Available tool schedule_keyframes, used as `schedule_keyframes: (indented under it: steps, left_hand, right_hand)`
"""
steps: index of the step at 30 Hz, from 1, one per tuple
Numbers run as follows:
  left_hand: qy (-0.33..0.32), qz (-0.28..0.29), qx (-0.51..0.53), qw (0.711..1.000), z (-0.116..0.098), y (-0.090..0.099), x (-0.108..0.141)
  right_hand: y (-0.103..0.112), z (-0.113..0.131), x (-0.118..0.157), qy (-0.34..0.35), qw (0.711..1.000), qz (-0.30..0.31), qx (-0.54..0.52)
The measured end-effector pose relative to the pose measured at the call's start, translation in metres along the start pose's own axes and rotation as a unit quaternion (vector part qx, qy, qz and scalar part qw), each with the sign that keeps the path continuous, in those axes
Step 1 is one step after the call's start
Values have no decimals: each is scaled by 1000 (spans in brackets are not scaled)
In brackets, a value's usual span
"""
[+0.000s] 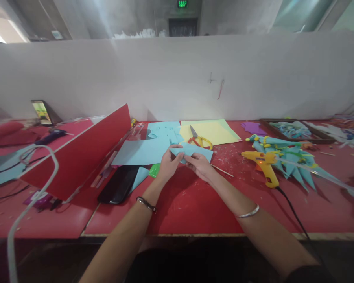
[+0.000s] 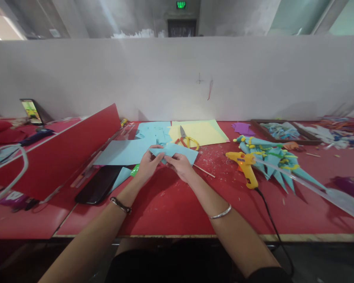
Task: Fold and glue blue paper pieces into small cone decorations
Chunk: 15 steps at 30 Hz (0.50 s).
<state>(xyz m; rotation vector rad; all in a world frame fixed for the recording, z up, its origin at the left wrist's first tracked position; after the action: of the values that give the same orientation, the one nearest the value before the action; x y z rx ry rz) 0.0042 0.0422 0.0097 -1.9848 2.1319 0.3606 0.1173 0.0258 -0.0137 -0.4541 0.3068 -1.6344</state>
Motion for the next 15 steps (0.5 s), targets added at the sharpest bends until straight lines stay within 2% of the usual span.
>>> schedule_keyframes:
  steps: [5,10,15]
  left_hand:
    - [7,-10,-26,1000,-2,1,0]
    - [3,-18,-62,998,-3,1,1]
    - [-23,-25,-91,995,-3,2,0]
  right_hand:
    - [4,3,-2,65,993,-31,92]
    - [7,6,-3,94,986,-56,122]
    - [1,9,0,109,988,-16,105]
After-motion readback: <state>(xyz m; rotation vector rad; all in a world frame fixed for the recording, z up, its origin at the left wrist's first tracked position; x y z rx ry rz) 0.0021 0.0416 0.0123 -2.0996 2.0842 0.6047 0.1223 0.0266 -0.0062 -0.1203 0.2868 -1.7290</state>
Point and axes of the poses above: each hand's wrist, its own x-axis away from the middle knuckle, its own y-axis out of the back of the hand, z = x × y, the point moved 3 cm from there along -x, towards the middle knuckle, and after that the axes turned 7 degrees about -z, right-handed, at the moved point
